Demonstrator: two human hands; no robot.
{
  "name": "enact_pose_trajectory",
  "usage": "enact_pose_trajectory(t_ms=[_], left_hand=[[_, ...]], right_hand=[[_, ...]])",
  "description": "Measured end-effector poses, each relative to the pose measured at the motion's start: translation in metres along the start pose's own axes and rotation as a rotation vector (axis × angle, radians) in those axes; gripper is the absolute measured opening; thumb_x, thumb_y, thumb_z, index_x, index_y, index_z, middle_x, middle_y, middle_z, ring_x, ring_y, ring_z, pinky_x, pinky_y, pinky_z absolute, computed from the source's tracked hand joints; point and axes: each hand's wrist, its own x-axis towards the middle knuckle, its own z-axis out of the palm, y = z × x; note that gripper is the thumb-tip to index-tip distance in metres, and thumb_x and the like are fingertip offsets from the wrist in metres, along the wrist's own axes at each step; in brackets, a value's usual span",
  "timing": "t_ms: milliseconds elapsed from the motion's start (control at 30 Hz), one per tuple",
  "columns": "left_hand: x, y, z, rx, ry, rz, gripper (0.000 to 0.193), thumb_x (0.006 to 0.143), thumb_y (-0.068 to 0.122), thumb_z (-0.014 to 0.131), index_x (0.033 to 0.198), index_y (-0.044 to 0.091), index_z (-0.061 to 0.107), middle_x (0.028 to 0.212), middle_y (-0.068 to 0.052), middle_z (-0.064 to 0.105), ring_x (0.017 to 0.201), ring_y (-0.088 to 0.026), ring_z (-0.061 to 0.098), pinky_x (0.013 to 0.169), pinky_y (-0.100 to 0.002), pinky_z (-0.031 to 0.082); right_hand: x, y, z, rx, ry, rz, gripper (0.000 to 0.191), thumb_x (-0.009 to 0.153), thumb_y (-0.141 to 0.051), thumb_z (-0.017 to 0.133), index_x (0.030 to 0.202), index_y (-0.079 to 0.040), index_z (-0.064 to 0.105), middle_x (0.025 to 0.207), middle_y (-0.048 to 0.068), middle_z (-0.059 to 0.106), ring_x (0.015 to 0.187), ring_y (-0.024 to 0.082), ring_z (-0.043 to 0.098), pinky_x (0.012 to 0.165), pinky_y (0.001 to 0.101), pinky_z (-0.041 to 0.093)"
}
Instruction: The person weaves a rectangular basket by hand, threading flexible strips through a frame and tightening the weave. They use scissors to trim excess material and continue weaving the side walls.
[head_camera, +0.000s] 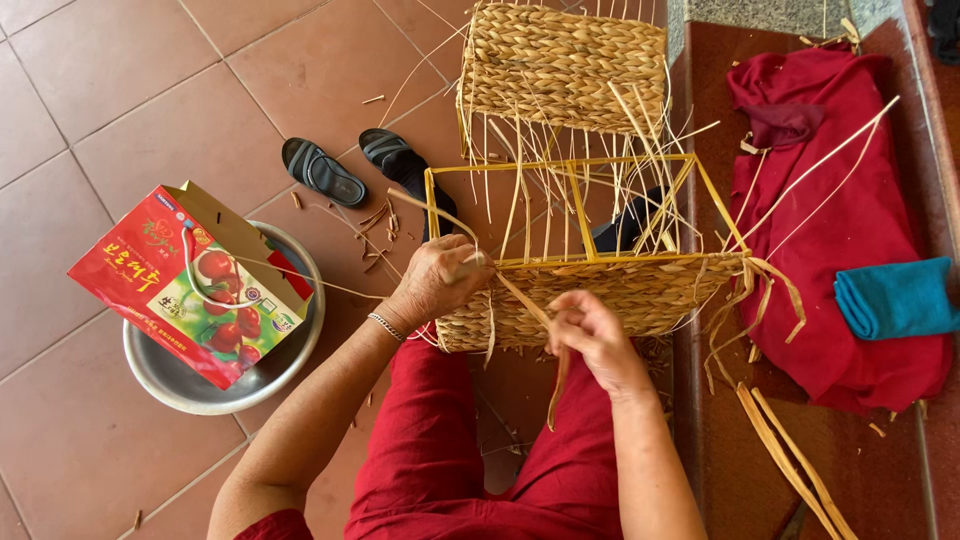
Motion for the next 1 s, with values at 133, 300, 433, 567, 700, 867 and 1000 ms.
enact_pose_trajectory(t_ms=[133,300,433,567,700,867,1000], left_hand=[[0.003,0.000,-0.015,-0.252,-0.118,-0.049,0.035,0.078,0.003,0.066,0.112,0.007,0.070,0.101,-0.009,0.071,0.093,-0.021,0.072,0.086,-0.034,0.059],[0.008,-0.007,-0.036,-0.676,-0.191,-0.138,0.058,0.079,-0.006,0.054,0.136,0.003,0.059,0.130,-0.012,0.069,0.123,-0.020,0.065,0.106,-0.035,0.052],[0.008,-0.015,-0.033,-1.112,-0.086,-0.449,0.039,0.100,0.009,0.054,0.136,-0.002,0.060,0.117,-0.014,0.074,0.110,-0.018,0.072,0.099,-0.032,0.059],[0.023,-0.022,-0.012,-1.038,-0.054,-0.387,0.030,0.106,0.012,0.058,0.133,-0.002,0.059,0.100,-0.014,0.074,0.084,-0.021,0.075,0.076,-0.033,0.062],[0.033,-0.017,0.001,-0.795,0.036,-0.266,0.051,0.087,0.001,0.072,0.134,0.006,0.053,0.100,-0.005,0.065,0.080,-0.016,0.069,0.067,-0.031,0.061],[0.036,-0.008,-0.012,-0.023,0.119,0.173,0.050,0.072,0.003,0.084,0.118,0.010,0.066,0.103,-0.015,0.060,0.090,-0.026,0.067,0.073,-0.036,0.060],[0.043,-0.012,-0.014,-0.040,-0.038,0.220,0.023,0.082,0.004,0.077,0.104,0.012,0.073,0.096,-0.008,0.067,0.087,-0.022,0.068,0.071,-0.033,0.061]], right_hand=[[-0.014,-0.026,0.005,0.436,-0.208,-0.256,0.024,0.100,-0.014,0.071,0.123,-0.008,0.071,0.092,0.008,0.070,0.087,0.019,0.065,0.083,0.0384,0.057],[-0.025,-0.039,0.019,0.332,0.069,-0.458,0.026,0.096,-0.024,0.073,0.119,-0.012,0.073,0.096,0.005,0.069,0.088,0.018,0.061,0.082,0.0362,0.054],[-0.025,-0.040,0.021,-0.067,0.337,-0.715,0.034,0.109,-0.039,0.062,0.097,-0.010,0.074,0.076,0.003,0.066,0.068,0.010,0.053,0.063,0.0290,0.047],[-0.005,-0.037,0.022,-0.448,0.262,-0.554,0.049,0.105,-0.042,0.056,0.070,-0.010,0.069,0.055,0.000,0.057,0.044,0.006,0.042,0.040,0.0271,0.034],[0.033,-0.030,0.036,-0.448,-0.076,-0.347,0.050,0.104,-0.043,0.055,0.065,-0.013,0.067,0.055,-0.001,0.061,0.044,0.005,0.050,0.040,0.0264,0.044],[0.065,-0.030,0.049,-0.200,-0.051,-0.074,0.052,0.103,-0.046,0.058,0.063,-0.013,0.064,0.056,0.001,0.059,0.045,0.007,0.044,0.043,0.0259,0.036],[0.072,-0.024,0.052,-0.293,0.044,-0.072,0.058,0.102,-0.056,0.043,0.070,-0.015,0.068,0.057,-0.001,0.058,0.044,0.005,0.043,0.040,0.0251,0.038]])
